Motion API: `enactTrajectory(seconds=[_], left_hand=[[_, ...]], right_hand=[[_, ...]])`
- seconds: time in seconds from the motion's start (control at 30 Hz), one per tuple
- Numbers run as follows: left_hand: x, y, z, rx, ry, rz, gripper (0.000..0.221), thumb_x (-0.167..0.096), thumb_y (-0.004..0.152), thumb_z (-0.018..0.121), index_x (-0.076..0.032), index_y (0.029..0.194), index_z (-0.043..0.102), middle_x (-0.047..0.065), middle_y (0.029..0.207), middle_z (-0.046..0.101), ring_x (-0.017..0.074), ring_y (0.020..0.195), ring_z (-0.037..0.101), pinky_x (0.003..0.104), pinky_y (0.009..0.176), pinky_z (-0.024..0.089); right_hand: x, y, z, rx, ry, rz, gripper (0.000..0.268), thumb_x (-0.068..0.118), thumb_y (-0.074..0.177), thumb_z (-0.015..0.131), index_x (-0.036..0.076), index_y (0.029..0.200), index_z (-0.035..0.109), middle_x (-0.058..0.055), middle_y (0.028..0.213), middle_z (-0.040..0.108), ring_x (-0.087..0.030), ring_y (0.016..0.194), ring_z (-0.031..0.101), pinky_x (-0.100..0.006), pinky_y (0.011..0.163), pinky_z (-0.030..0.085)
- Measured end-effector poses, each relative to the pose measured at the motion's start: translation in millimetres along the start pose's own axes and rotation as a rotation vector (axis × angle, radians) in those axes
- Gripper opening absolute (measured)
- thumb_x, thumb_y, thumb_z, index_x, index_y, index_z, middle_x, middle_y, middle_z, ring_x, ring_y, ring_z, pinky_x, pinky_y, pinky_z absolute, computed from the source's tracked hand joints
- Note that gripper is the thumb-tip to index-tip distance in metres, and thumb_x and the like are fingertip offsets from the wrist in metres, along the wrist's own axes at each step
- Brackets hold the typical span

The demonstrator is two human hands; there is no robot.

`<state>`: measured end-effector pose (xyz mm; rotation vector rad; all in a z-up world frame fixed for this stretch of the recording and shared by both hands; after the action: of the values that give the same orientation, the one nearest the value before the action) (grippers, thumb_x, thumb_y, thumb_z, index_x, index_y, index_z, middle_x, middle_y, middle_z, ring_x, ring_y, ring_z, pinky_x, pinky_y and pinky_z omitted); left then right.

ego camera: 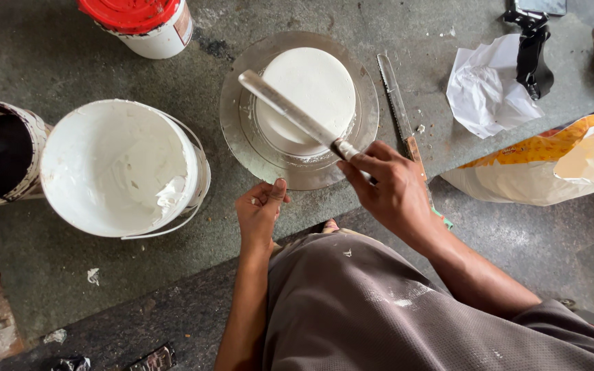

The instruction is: The person pours yellow glaze onto a small white-frosted cake and spreads it evenly using a metal spatula while rotating the cake stand.

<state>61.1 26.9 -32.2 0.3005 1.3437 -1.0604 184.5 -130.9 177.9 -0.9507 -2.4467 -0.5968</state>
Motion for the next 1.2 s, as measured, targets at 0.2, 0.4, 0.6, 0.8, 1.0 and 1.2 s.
enactTrajectory(seconds=[0.2, 0.4, 0.6, 0.8, 1.0, 1.2], left_hand=[[-2.8, -0.2, 1.5, -0.013, 0.039, 0.015, 0.037, -0.036, 0.092, 0.077, -0.005, 0.073, 0.069, 0.002, 0.067, 0.069, 0.0022, 0.051, 0.042, 0.021, 0.047, 0.031], [-0.5, -5.1, 0.3, -0.081, -0.033, 0.089, 0.036, -0.026, 0.099, 0.081, -0.001, 0.078, 0.066, -0.001, 0.068, 0.052, 0.0038, 0.057, 0.038, 0.023, 0.051, 0.027], [-5.6, -20.9, 12.4, 0.063, 0.184, 0.105, 0.039, -0.036, 0.099, 0.068, 0.002, 0.092, 0.073, 0.005, 0.078, 0.074, 0.0091, 0.068, 0.064, 0.025, 0.061, 0.048], [-45.1, -75.3, 39.8, 0.446, 0.432, 0.231, 0.046, -0.044, 0.105, 0.055, -0.006, 0.128, 0.064, 0.005, 0.100, 0.076, 0.0119, 0.084, 0.074, 0.027, 0.076, 0.057], [-124.5, -126.5, 25.9, 0.386, 0.321, 0.507, 0.050, -0.045, 0.109, 0.050, -0.002, 0.133, 0.057, 0.007, 0.092, 0.071, 0.0163, 0.079, 0.069, 0.032, 0.068, 0.055], [-103.7, -124.5, -30.6, 0.131, 0.212, 0.203, 0.042, -0.043, 0.109, 0.044, -0.005, 0.103, 0.061, 0.000, 0.060, 0.042, 0.0079, 0.053, 0.040, 0.029, 0.051, 0.048]], right_hand=[[23.2, -9.0, 19.6, 0.198, 0.235, -0.026, 0.016, 0.012, 0.093, 0.073, 0.000, 0.101, 0.079, -0.009, 0.082, 0.069, -0.015, 0.059, 0.062, -0.033, 0.046, 0.047], [41.3, -17.0, 36.1, 0.440, 0.466, -0.008, 0.016, 0.014, 0.097, 0.071, 0.000, 0.096, 0.078, -0.006, 0.077, 0.065, -0.013, 0.061, 0.063, -0.031, 0.053, 0.048], [41.3, -17.5, 47.4, 0.504, 0.607, 0.151, 0.021, 0.018, 0.097, 0.068, 0.004, 0.112, 0.072, 0.001, 0.074, 0.072, -0.006, 0.062, 0.062, -0.026, 0.055, 0.052], [29.8, -12.9, 55.8, 0.320, 0.655, 0.152, 0.023, 0.010, 0.093, 0.079, -0.007, 0.104, 0.069, -0.006, 0.072, 0.069, -0.009, 0.058, 0.060, -0.029, 0.051, 0.046], [63.0, 4.6, 57.6, -0.073, 1.212, 0.115, 0.037, 0.013, 0.101, 0.072, 0.000, 0.135, 0.065, -0.009, 0.093, 0.072, -0.008, 0.070, 0.062, -0.026, 0.062, 0.050], [111.9, 36.6, 80.1, -0.104, 1.092, -0.061, 0.031, 0.024, 0.112, 0.064, -0.005, 0.120, 0.073, -0.011, 0.115, 0.074, -0.011, 0.104, 0.067, -0.027, 0.097, 0.053]])
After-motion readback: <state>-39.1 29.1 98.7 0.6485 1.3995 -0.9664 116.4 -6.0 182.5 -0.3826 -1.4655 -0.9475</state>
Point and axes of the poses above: each hand's wrist, its own y-axis towards the middle knuckle, its own z-axis out of the palm, x = y × z, the point moved 8 cm from there along y, towards the middle knuckle
